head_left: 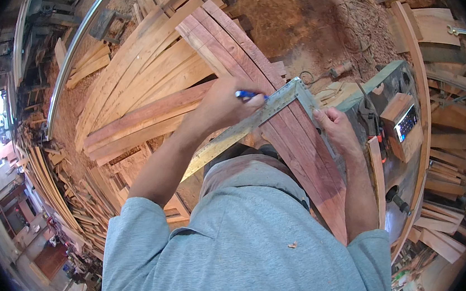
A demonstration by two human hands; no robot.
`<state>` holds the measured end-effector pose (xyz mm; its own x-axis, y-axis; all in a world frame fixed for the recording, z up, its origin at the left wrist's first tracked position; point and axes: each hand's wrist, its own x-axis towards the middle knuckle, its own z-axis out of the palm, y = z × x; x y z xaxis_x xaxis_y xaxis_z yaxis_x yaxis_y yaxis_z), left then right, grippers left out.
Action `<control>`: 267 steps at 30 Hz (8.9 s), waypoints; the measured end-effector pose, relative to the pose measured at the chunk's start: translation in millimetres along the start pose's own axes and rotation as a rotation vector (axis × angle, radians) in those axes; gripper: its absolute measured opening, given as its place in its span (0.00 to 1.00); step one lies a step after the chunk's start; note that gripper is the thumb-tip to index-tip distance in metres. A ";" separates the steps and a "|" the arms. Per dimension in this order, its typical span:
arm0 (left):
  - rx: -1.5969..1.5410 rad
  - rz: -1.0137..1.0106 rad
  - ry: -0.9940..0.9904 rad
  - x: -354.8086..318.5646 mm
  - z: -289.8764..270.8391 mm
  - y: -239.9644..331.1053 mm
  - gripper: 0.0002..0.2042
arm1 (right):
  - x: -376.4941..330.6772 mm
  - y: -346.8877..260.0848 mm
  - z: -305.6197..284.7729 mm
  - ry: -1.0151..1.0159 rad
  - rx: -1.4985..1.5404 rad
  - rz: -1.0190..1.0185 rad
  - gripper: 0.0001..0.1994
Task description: The person measures a long wooden plank using a tape measure and marks it with a pen. They then use a try square to draw perpendicular lines across the plank at the marked points. The person repeats this process along the length of the plank.
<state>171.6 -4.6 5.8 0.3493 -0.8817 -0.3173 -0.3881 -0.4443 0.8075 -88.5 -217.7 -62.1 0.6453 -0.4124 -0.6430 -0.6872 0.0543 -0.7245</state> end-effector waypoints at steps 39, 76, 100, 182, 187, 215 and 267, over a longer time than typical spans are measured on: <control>-0.135 -0.212 0.083 -83.7 81.2 -36.6 0.14 | -24.2 21.9 -17.9 -0.006 0.069 -0.011 0.15; -0.161 -0.176 0.073 -81.4 80.5 -44.5 0.14 | -32.1 3.0 -10.7 0.008 -0.120 -0.076 0.20; -0.136 0.189 0.130 12.3 53.1 11.4 0.12 | -29.2 8.3 -10.3 0.007 -0.097 -0.029 0.19; -0.249 -0.077 0.149 -143.0 257.1 28.9 0.09 | -152.2 141.5 -78.9 -0.003 -0.122 -0.054 0.22; -0.272 -0.088 0.130 -142.4 257.9 25.6 0.08 | -153.5 137.8 -78.3 -0.015 -0.135 -0.058 0.22; -0.005 0.168 0.177 -60.8 226.7 88.8 0.11 | -152.1 139.0 -77.5 -0.011 -0.161 -0.025 0.21; -0.278 -0.071 0.251 -161.0 289.2 46.1 0.12 | -178.9 159.5 -88.1 0.032 -0.044 -0.020 0.19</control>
<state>-149.1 71.0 -49.7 0.5780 -0.7689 -0.2734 -0.1214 -0.4123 0.9029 -342.9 -215.4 -40.7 0.6483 -0.4423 -0.6197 -0.6889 0.0058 -0.7249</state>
